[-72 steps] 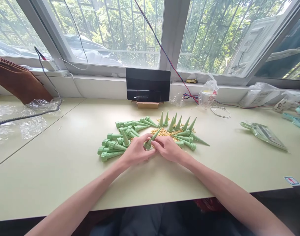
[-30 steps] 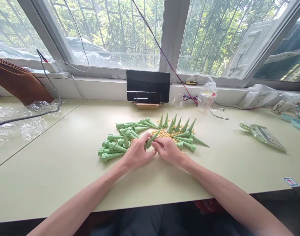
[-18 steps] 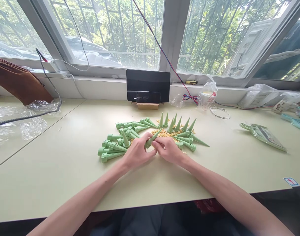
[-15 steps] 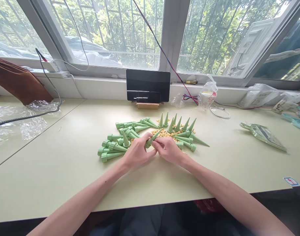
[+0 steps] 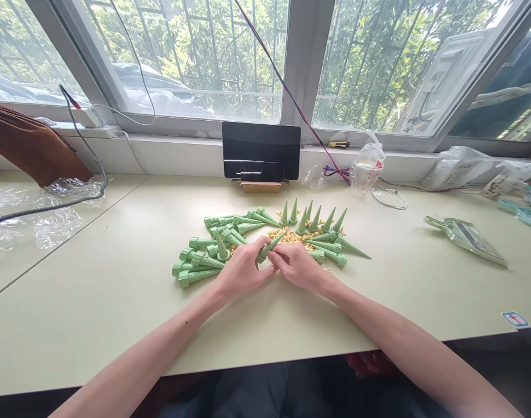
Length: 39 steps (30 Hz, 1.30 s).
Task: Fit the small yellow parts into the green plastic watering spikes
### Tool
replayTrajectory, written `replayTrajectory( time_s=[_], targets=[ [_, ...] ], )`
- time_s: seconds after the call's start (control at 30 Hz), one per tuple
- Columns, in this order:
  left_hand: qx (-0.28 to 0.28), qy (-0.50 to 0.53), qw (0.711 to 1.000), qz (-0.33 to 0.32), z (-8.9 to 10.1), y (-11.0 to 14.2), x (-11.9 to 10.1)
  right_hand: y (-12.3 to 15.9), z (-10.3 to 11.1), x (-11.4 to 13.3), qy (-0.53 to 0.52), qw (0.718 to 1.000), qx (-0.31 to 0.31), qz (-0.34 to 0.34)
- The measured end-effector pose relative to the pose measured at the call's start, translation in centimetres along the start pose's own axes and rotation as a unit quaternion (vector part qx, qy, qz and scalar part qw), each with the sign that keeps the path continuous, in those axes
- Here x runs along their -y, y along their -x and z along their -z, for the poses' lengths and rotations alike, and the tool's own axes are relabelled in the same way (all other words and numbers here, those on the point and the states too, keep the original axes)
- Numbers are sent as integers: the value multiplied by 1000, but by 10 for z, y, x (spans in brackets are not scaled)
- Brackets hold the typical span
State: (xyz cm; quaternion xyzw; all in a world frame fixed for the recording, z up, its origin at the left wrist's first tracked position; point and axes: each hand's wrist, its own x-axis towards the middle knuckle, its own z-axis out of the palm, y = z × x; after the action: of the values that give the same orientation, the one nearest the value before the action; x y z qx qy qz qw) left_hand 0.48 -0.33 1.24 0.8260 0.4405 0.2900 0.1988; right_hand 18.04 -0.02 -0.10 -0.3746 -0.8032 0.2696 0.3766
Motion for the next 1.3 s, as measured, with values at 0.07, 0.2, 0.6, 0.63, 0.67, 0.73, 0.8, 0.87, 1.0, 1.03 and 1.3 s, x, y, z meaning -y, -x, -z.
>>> replayTrajectory(
  time_s=[0.07,0.2,0.6,0.63,0.67,0.73,0.8,0.87,1.0,1.03,1.3],
  targets=[
    [0,-1,1000,-3,0,0,-1,0,0,0,5,1000,5,-2],
    [1,5,1000,-3,1,0,-3,0,0,0,17,1000,17,-5],
    [0,-2,1000,-5,1,1,-2,1,-2,-1,-17,1000,10,-10],
    [-2,-4,1000,-2,1,1,-2,1,-2,0,-23,1000,7,-12],
    [-5,-6,1000,1,1,0,-2,1,-2,0,-29,999,5,-15],
    [-9,-5,1000,8,2,0,-2,1,-2,1,-43,999,6,-26],
    [-9,-2,1000,14,2,0,-4,0,-1,1,-64,997,14,-44],
    [-5,3,1000,17,2,-1,-5,0,-1,1,-92,993,23,-66],
    [-3,11,1000,13,3,-1,-4,0,-1,0,-158,981,35,-103],
    [-4,13,1000,11,3,0,-4,0,0,0,-168,979,35,-107],
    [-17,20,1000,7,1,1,-2,-1,3,5,-182,977,35,-104]
  ],
)
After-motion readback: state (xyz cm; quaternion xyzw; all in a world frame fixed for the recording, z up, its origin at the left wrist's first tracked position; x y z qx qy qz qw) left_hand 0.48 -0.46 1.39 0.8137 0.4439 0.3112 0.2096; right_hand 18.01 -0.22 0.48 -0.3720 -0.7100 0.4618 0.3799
